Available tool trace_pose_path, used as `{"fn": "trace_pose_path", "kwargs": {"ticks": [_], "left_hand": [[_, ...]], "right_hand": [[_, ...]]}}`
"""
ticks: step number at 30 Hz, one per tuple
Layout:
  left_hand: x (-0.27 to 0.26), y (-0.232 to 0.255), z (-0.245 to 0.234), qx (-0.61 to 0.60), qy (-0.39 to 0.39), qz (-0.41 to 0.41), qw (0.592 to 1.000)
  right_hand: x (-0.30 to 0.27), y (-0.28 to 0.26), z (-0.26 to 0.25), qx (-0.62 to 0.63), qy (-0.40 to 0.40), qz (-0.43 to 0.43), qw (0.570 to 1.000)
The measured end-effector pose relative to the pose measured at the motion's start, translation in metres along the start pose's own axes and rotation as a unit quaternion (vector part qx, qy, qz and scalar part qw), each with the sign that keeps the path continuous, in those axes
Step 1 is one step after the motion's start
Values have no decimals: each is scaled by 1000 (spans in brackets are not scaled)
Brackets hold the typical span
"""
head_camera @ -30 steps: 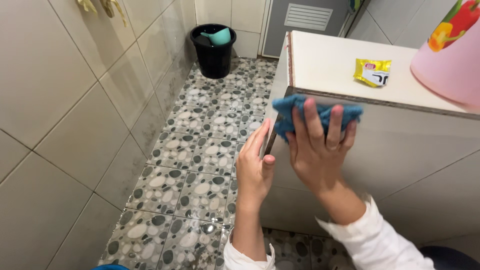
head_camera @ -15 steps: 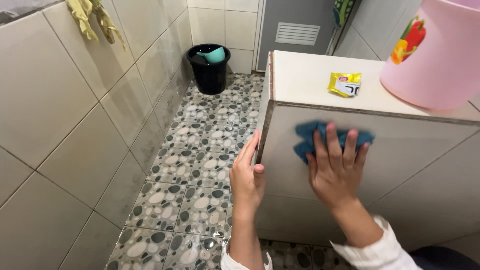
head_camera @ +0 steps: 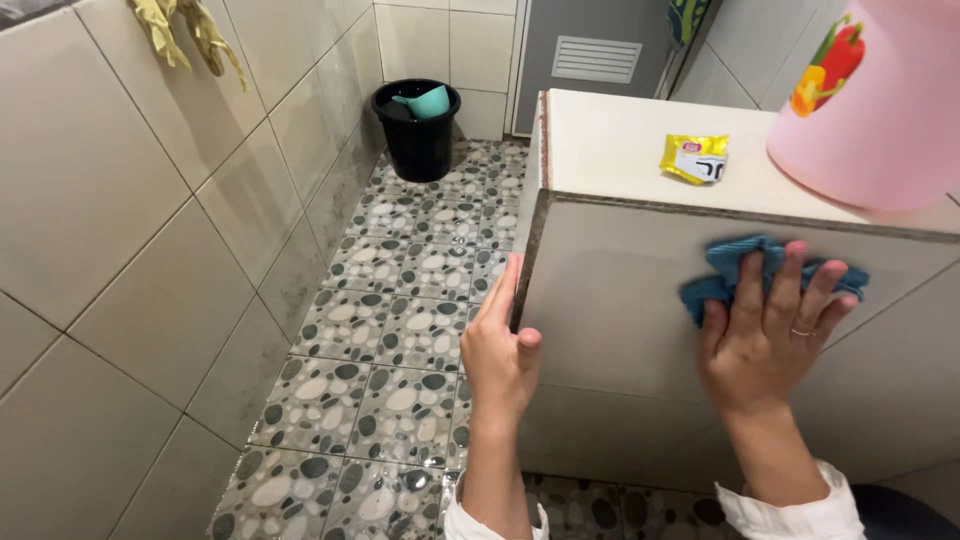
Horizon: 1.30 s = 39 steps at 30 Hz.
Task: The person cleans a white cabinet and tiled walls in a bathroom using a blue cloth. They rinse the cloth in a blue bucket, wipe the cabinet and walls, and then clean a round mirror.
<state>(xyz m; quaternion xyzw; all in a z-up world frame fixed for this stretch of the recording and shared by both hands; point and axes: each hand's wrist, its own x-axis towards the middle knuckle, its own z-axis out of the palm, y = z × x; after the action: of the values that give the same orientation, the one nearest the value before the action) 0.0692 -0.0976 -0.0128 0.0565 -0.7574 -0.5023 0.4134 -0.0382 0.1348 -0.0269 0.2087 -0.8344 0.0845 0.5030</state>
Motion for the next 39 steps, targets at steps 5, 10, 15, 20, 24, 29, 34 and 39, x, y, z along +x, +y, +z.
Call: {"fn": "trace_pose_path", "kwargs": {"ticks": [5,10,15,20,24,29,34,39], "left_hand": [[4,-10,-10,-58,-23,4,998],[1,-34,-21,-150,-96,-3,984],[-3,-47,-25,-228,-129,-32,965],[0,-51,-28,-221,-138,-10,965],[2,-61,-24,-214,-136,-21,967],[2,-65,-21,-191,-129,-10,973],[-3,-55,-18,-165,-133,-34,977],[-2,-59,-20,-141,-142,-3,980]], "right_hand": [[-6,-47,40,91,-19,-51,994],[-152,-108,118,80,-91,-346,931],[-259,-65,154,49,-173,-458,871],[-202,-18,127,-84,-22,-348,934],[-206,-37,155,8,-10,-260,966],[-336,-96,250,170,-280,-475,817],[-381,-58,233,26,-257,-575,776],[-263,14,154,-116,-101,-565,811]]}}
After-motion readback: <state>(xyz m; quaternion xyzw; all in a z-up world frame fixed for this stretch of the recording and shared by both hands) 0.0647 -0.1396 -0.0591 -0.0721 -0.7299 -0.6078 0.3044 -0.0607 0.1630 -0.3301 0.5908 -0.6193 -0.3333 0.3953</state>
